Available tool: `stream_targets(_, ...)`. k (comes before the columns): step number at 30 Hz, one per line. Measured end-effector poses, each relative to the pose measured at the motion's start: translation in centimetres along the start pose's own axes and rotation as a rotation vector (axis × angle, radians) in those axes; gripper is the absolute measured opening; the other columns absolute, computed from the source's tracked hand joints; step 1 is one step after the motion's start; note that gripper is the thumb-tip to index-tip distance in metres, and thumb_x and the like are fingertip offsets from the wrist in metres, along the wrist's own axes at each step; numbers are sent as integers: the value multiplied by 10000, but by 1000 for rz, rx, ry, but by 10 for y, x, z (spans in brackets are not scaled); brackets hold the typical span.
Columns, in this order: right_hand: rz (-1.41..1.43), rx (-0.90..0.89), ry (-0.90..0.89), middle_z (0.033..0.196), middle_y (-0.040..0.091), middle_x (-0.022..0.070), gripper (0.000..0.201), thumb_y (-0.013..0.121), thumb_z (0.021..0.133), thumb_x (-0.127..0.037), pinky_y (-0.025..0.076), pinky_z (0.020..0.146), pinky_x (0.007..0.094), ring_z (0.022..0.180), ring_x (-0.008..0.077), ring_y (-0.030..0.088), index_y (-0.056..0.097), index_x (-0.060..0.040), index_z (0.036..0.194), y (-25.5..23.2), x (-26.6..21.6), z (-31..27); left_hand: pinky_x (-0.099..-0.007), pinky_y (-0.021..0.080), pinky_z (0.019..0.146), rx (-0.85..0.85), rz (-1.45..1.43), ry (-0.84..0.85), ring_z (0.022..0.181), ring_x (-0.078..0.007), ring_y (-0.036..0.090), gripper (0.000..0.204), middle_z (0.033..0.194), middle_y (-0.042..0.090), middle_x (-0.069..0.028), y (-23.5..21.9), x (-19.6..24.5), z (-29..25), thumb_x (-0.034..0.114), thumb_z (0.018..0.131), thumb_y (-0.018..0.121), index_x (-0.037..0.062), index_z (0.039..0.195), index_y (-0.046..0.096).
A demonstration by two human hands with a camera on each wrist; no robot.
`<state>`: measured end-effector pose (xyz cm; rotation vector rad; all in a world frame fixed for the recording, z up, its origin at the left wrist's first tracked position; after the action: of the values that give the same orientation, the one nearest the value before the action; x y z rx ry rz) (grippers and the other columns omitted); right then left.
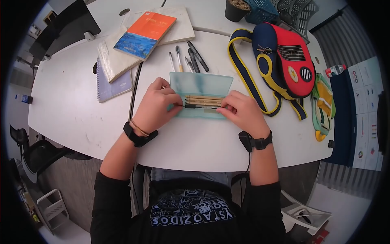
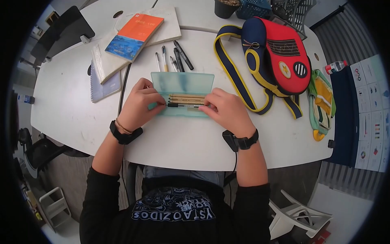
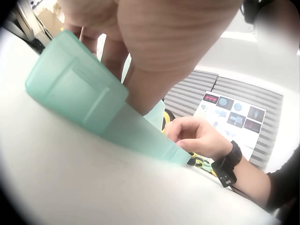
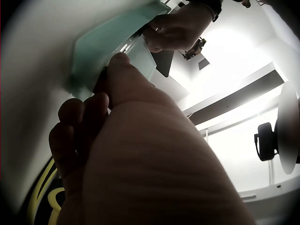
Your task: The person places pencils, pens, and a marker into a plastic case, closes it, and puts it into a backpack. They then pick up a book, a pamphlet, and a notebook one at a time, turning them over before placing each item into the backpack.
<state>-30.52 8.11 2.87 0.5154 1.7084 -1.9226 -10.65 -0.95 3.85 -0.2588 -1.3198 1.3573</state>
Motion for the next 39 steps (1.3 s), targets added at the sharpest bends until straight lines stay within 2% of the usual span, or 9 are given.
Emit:
stream_targets(2,-38,-16,17,812,605,52,216,849,872,-207,507,617,358,685,235,652,689,-64,895,-1,-2,1,-396,537,884,1,46,21,1001,-297,577,179,835,724,-23,1,3,0,40,716,869,86,863,779)
stream_targets(6,-80,-3,36,869,618,41,204,851,860,-197,516,629,367,703,237,652,691,-75,894,-1,-5,1,-393,537,880,0,47,28,996,-297,574,181,832,717,-20,2,2,0,41,714,868,90,862,774)
stream_targets(11,-68,31,1,989,629,29,132,819,856,-118,551,688,371,804,232,670,706,-84,915,-2,-13,2,-389,546,859,15,52,46,970,-302,586,133,793,688,-25,1,4,2,64,730,839,97,832,762)
stream_targets(14,-46,52,-117,989,633,63,180,825,821,-50,554,728,368,856,246,664,719,-45,966,3,-18,2,-392,534,883,-7,57,27,998,-298,566,188,826,703,-15,4,3,1,47,708,873,90,858,767)
stream_targets(20,-58,57,-114,1008,637,94,146,765,816,20,552,798,393,953,296,653,672,-24,919,3,-22,3,-390,527,908,-24,66,33,1009,-301,558,215,875,712,-15,6,2,1,48,712,877,97,889,766)
stream_targets(26,-23,56,-88,998,605,95,127,715,830,43,544,804,403,986,295,632,657,-26,920,4,-20,4,-387,527,918,-45,-90,3,1013,-292,563,209,953,724,-20,1,-6,2,37,741,872,91,925,790)
stream_targets(32,30,53,-92,988,596,85,134,708,822,55,544,793,401,973,291,624,687,-28,925,8,-17,3,-382,532,945,-86,-98,30,1055,-290,561,145,995,705,-29,2,-3,-1,77,801,845,111,942,846)
stream_targets(35,33,46,-68,986,589,100,137,727,812,69,530,803,385,946,292,628,697,0,927,8,-15,4,-379,505,968,-114,-106,26,1077,-284,542,176,1026,689,-32,3,-3,-1,44,803,848,103,969,844)
stream_targets(39,17,36,-84,1002,602,101,155,729,813,65,535,815,377,981,294,632,710,-4,950,7,-17,5,-377,497,979,-118,-129,9,1093,-287,535,166,1000,684,-30,4,-8,-3,55,814,844,101,974,844)
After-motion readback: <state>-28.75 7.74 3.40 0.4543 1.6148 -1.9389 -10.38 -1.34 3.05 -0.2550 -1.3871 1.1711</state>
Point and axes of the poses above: each hand's wrist, its own z-axis towards the middle knuckle, its own y-axis out of the palm, x = y × z, the point moved 10 cm from there along z, towards the middle knuckle
